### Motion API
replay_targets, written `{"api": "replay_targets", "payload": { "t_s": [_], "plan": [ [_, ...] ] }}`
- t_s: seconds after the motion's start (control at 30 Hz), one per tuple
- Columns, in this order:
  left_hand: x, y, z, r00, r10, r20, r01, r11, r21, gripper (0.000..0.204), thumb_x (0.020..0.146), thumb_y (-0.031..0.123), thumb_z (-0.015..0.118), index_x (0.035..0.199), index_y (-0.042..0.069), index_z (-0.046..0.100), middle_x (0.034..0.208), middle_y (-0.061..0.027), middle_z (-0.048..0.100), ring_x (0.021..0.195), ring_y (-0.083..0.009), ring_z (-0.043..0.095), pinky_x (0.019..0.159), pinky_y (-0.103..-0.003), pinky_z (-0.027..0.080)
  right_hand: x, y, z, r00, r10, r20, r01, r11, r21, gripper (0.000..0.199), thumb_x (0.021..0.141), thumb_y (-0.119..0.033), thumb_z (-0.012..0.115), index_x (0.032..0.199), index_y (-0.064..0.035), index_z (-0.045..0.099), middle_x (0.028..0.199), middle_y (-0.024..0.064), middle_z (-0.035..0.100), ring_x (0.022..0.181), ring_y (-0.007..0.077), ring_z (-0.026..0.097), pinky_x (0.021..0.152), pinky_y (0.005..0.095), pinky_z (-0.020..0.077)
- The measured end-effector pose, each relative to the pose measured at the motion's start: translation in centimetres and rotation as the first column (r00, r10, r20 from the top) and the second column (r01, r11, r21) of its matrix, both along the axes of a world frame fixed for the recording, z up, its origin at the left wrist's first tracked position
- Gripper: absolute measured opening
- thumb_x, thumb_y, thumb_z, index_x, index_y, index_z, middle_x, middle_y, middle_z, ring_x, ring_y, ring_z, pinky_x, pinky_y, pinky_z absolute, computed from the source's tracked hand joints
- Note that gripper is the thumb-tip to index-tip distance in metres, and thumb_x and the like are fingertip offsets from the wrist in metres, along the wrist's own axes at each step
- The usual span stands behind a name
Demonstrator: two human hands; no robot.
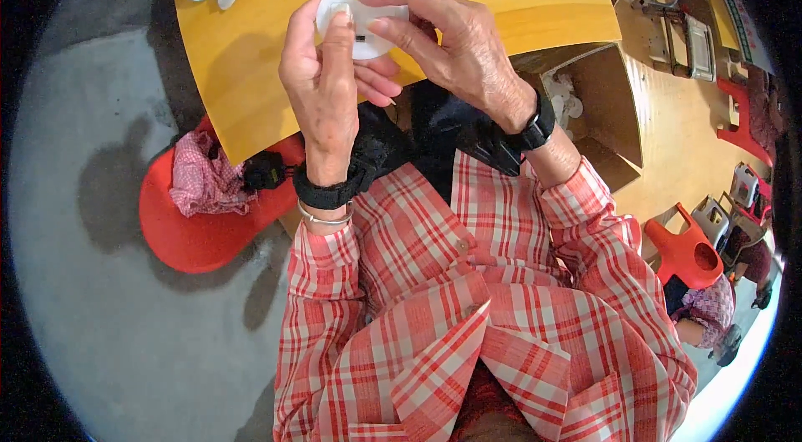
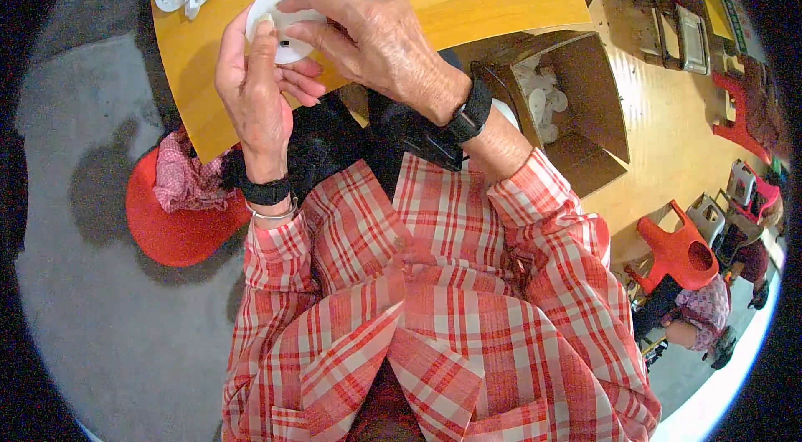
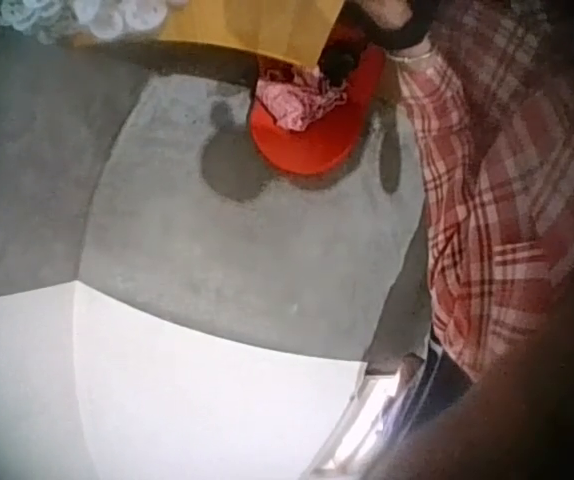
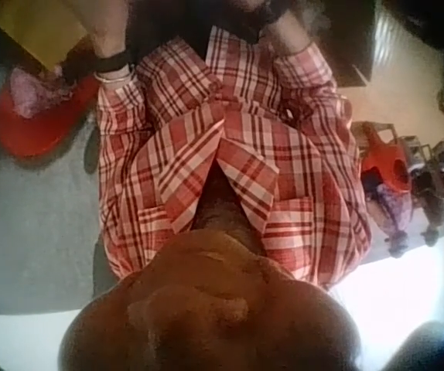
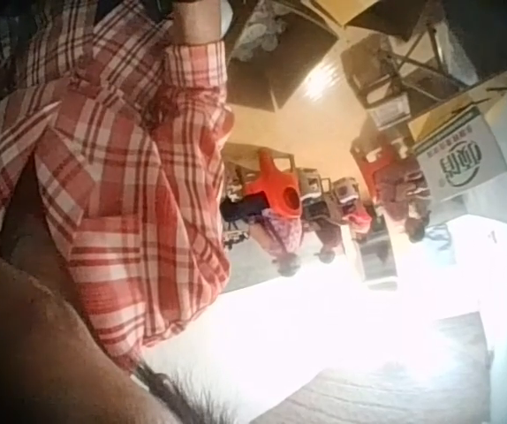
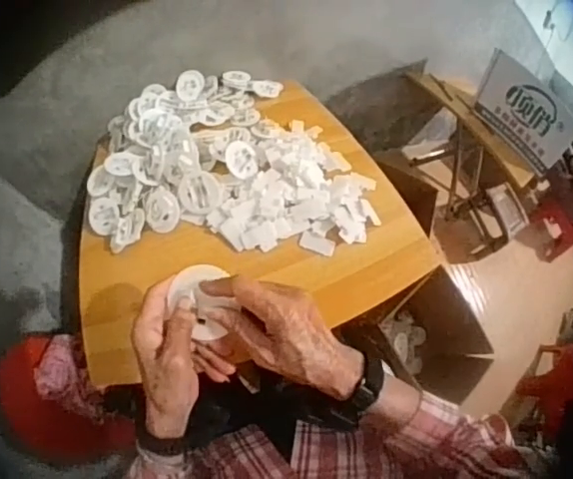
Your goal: The person assembles small white plastic components by hand, inserting a plastic insert into a plastic housing.
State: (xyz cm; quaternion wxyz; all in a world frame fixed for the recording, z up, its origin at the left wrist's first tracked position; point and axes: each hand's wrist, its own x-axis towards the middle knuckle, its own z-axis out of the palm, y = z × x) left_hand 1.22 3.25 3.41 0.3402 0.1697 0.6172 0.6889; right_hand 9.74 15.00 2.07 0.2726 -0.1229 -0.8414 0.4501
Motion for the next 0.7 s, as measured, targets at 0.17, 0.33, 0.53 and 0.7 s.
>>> {"api": "replay_targets", "payload": {
  "t_s": [0.17,0.33,0.53,0.7],
  "plan": [
    [0.3,0.1,-0.2,0.996,0.064,-0.068,-0.067,0.997,-0.042,0.032,0.094,0.022,0.045,0.117,0.000,0.045,0.071,-0.0131,0.061,0.040,-0.0155,0.056,0.032,-0.022,0.044,0.0,0.4,-0.3,0.998,0.067,0.001,-0.067,0.997,0.029,0.024,0.083,-0.017,0.066,0.104,-0.0071,0.062,0.062,0.0032,0.051,0.054,0.0085,0.047,0.050,0.0230,0.0399],
    [-0.1,0.0,-0.6,0.999,0.030,-0.018,-0.031,0.999,-0.045,0.032,0.094,0.024,0.046,0.116,0.000,0.045,0.073,-0.0131,0.061,0.040,-0.0152,0.057,0.032,-0.021,0.044,0.7,0.4,-0.6,0.992,0.091,0.083,-0.080,0.988,-0.128,0.033,0.086,-0.018,0.063,0.115,-0.0068,0.055,0.066,0.0027,0.056,0.059,0.0074,0.050,0.054,0.0235,0.0426],
    [0.0,0.5,-0.1,0.996,0.048,-0.072,-0.051,0.997,-0.049,0.032,0.094,0.026,0.047,0.112,0.000,0.047,0.075,-0.0118,0.062,0.042,-0.0139,0.057,0.031,-0.020,0.042,0.9,-0.1,-1.4,0.998,0.061,0.021,-0.048,0.915,-0.400,0.046,0.087,-0.020,0.061,0.125,-0.0019,0.044,0.071,0.0084,0.061,0.063,0.0114,0.057,0.057,0.0262,0.0455],
    [0.5,1.2,0.1,0.982,0.088,-0.170,-0.099,0.994,-0.053,0.031,0.094,0.026,0.047,0.110,0.001,0.048,0.074,-0.0103,0.061,0.042,-0.0119,0.056,0.031,-0.019,0.042,0.4,-0.5,-0.5,0.994,-0.032,0.102,0.071,0.910,-0.408,0.039,0.085,-0.020,0.062,0.114,0.0007,0.048,0.067,0.0143,0.060,0.056,0.0172,0.058,0.050,0.0293,0.0449]
  ]
}}
